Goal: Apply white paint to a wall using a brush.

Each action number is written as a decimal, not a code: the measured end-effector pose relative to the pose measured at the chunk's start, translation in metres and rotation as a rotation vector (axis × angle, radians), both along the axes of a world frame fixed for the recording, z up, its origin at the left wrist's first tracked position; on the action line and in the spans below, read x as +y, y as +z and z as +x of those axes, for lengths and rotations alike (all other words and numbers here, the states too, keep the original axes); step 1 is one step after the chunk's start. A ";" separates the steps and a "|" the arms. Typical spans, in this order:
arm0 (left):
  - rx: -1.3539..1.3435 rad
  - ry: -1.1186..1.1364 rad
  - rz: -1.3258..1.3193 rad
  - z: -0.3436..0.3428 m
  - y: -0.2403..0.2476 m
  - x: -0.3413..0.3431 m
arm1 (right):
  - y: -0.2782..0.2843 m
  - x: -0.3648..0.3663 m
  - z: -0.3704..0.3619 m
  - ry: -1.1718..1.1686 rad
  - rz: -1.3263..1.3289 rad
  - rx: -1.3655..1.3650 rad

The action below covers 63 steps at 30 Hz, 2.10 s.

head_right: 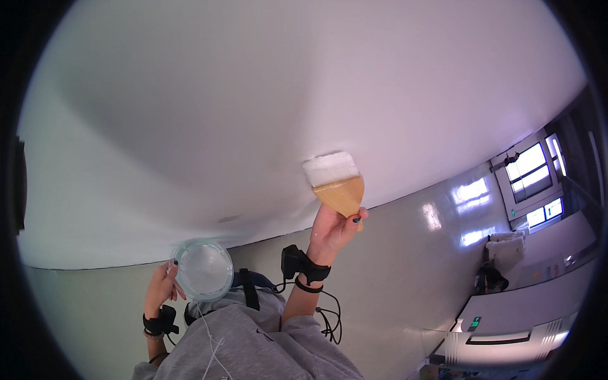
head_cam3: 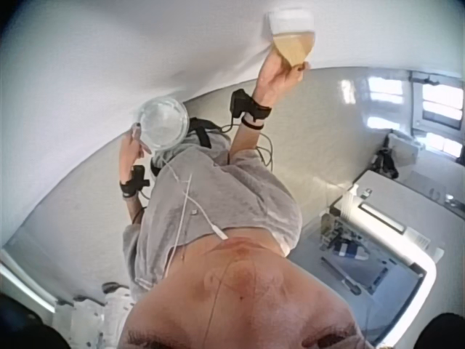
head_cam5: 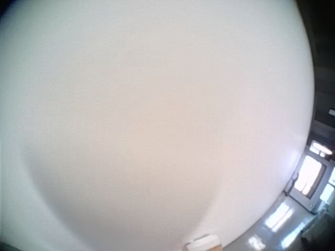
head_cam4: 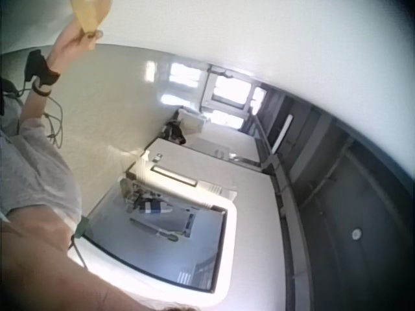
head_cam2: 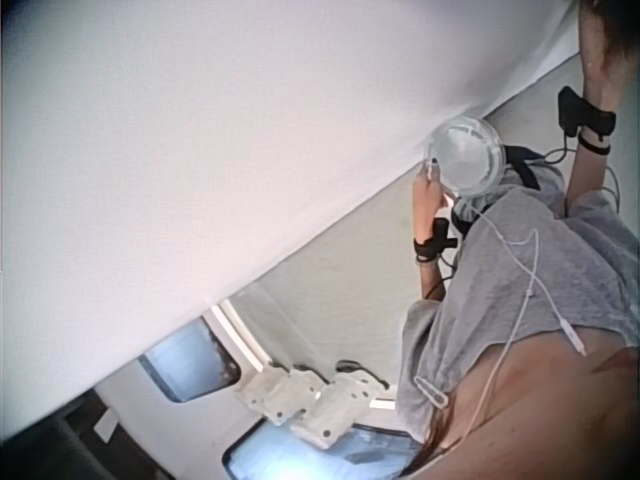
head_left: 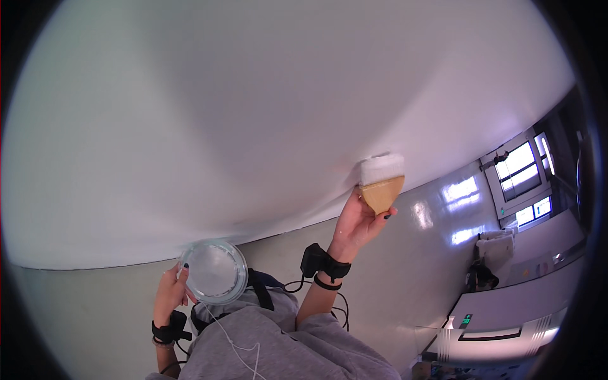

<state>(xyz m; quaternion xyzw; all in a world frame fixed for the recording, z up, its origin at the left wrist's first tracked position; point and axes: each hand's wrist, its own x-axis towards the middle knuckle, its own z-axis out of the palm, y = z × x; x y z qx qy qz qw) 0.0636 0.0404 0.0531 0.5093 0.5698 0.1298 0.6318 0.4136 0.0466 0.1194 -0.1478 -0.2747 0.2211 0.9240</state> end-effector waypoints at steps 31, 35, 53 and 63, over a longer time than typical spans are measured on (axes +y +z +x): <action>0.003 -0.036 0.030 0.001 0.004 -0.002 | 0.008 -0.006 -0.004 0.030 0.013 -0.017; 0.001 -0.034 0.033 0.001 0.001 -0.003 | 0.001 -0.008 0.000 0.025 -0.017 -0.028; -0.005 -0.003 0.090 -0.007 -0.025 -0.011 | -0.018 -0.024 0.039 0.228 0.523 0.479; 0.086 0.127 0.131 -0.006 -0.044 -0.015 | -0.085 0.022 0.036 -0.402 -0.375 -0.536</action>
